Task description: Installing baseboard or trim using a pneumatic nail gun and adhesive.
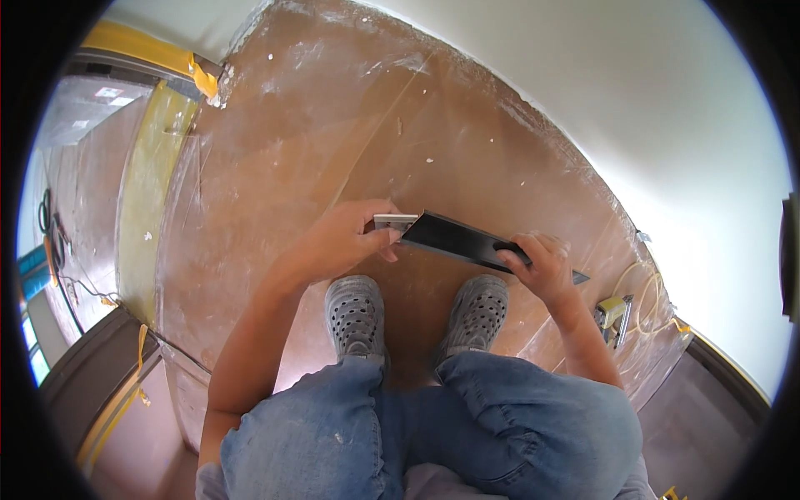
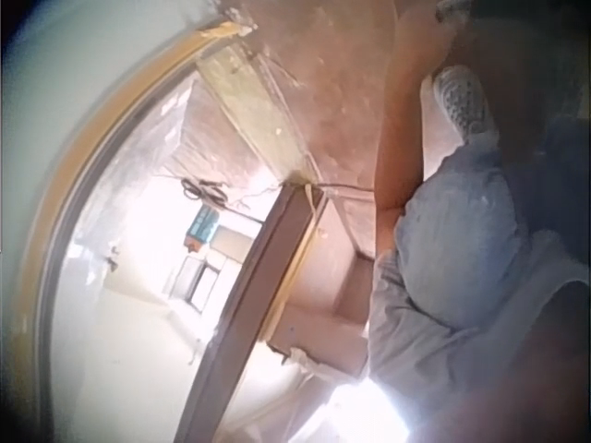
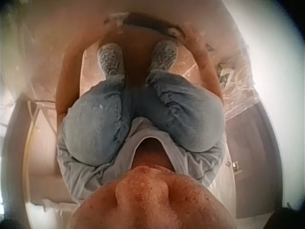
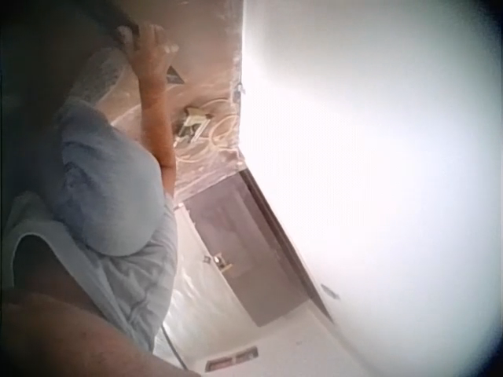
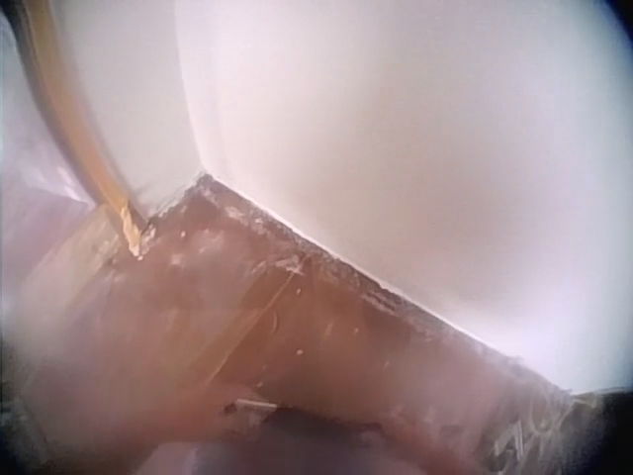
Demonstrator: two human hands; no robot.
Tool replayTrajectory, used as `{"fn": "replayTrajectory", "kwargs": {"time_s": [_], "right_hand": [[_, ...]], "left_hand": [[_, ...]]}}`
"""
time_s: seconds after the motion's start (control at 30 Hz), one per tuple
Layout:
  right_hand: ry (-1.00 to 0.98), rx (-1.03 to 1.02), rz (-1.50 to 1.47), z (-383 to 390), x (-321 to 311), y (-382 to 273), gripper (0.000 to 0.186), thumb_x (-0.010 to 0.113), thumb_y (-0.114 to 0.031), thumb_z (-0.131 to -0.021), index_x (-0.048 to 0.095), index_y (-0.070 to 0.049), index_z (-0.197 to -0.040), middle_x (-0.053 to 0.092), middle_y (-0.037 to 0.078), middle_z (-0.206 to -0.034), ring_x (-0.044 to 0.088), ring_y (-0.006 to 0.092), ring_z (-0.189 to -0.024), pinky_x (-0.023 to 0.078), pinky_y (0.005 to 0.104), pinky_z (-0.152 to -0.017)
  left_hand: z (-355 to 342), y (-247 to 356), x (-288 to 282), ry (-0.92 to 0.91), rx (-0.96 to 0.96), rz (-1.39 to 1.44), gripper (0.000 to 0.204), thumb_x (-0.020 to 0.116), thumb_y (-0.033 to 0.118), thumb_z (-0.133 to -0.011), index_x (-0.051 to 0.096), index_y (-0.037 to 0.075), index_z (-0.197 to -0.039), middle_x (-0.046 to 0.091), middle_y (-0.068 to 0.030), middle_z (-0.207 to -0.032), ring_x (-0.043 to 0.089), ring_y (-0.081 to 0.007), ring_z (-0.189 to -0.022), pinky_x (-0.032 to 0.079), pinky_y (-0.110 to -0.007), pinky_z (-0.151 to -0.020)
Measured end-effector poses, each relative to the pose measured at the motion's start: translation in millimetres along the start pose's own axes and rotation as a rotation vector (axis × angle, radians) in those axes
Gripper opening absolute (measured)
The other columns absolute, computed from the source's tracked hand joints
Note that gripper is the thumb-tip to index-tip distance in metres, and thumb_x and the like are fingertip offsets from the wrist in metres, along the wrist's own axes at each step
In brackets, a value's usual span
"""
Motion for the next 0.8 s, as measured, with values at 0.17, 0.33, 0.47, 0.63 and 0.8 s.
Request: {"fn": "replayTrajectory", "kwargs": {"time_s": [0.17,0.33,0.47,0.63,0.8], "right_hand": [[0.062,-0.115,0.07,-1.5,-4.3,-8.7,0.028,0.085,-0.026,-0.074,0.065,-0.008,-0.082,0.065,0.007,-0.071,0.064,0.0255,-0.06,0.05,0.0353,-0.054],[0.052,-0.104,0.099,2.0,-6.6,-9.7,0.028,0.085,-0.025,-0.074,0.065,-0.008,-0.082,0.065,0.007,-0.071,0.064,0.0258,-0.06,0.051,0.0352,-0.054],[0.033,-0.095,0.104,3.5,-5.3,-6.2,0.028,0.085,-0.024,-0.074,0.065,-0.007,-0.083,0.066,0.007,-0.072,0.064,0.0263,-0.061,0.051,0.0353,-0.055],[0.008,-0.107,0.067,-0.1,-5.0,-12.1,0.028,0.085,-0.024,-0.076,0.065,-0.006,-0.084,0.067,0.008,-0.073,0.065,0.0271,-0.062,0.052,0.0366,-0.056],[-0.033,-0.083,0.037,2.1,3.9,-9.9,0.028,0.084,-0.025,-0.077,0.065,-0.006,-0.085,0.067,0.009,-0.074,0.066,0.0277,-0.063,0.053,0.0374,-0.056]], "left_hand": [[-0.2,5.3,9.4,-0.042,0.036,0.242,0.021,0.057,0.015,-0.103,0.058,-0.002,-0.115,0.067,-0.0135,-0.106,0.072,-0.0223,-0.092,0.061,-0.037,-0.084],[2.0,12.6,10.6,-0.016,-0.09,0.388,0.027,0.061,0.022,-0.103,0.058,-0.002,-0.116,0.065,-0.0126,-0.108,0.069,-0.0217,-0.102,0.061,-0.036,-0.086],[-3.9,7.3,10.5,-0.025,0.06,0.266,0.029,0.061,0.024,-0.103,0.059,-0.002,-0.115,0.065,-0.0108,-0.107,0.068,-0.0207,-0.1,0.061,-0.036,-0.086],[-3.4,-0.8,13.6,0.046,-0.017,0.224,0.023,0.062,0.021,-0.102,0.062,-0.001,-0.11,0.064,-0.0084,-0.102,0.067,-0.0175,-0.095,0.058,-0.032,-0.084],[5.4,12.8,19.3,0.213,0.091,-0.093,0.024,0.07,0.023,-0.095,0.065,0.002,-0.105,0.066,-0.0079,-0.089,0.066,-0.0146,-0.084,0.052,-0.03,-0.075]]}}
Point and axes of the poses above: each hand's wrist, its own z-axis away from the middle knuckle, its own x-axis out of the palm, y = z × x, the point moved 7 cm from there along -z, towards the middle knuckle
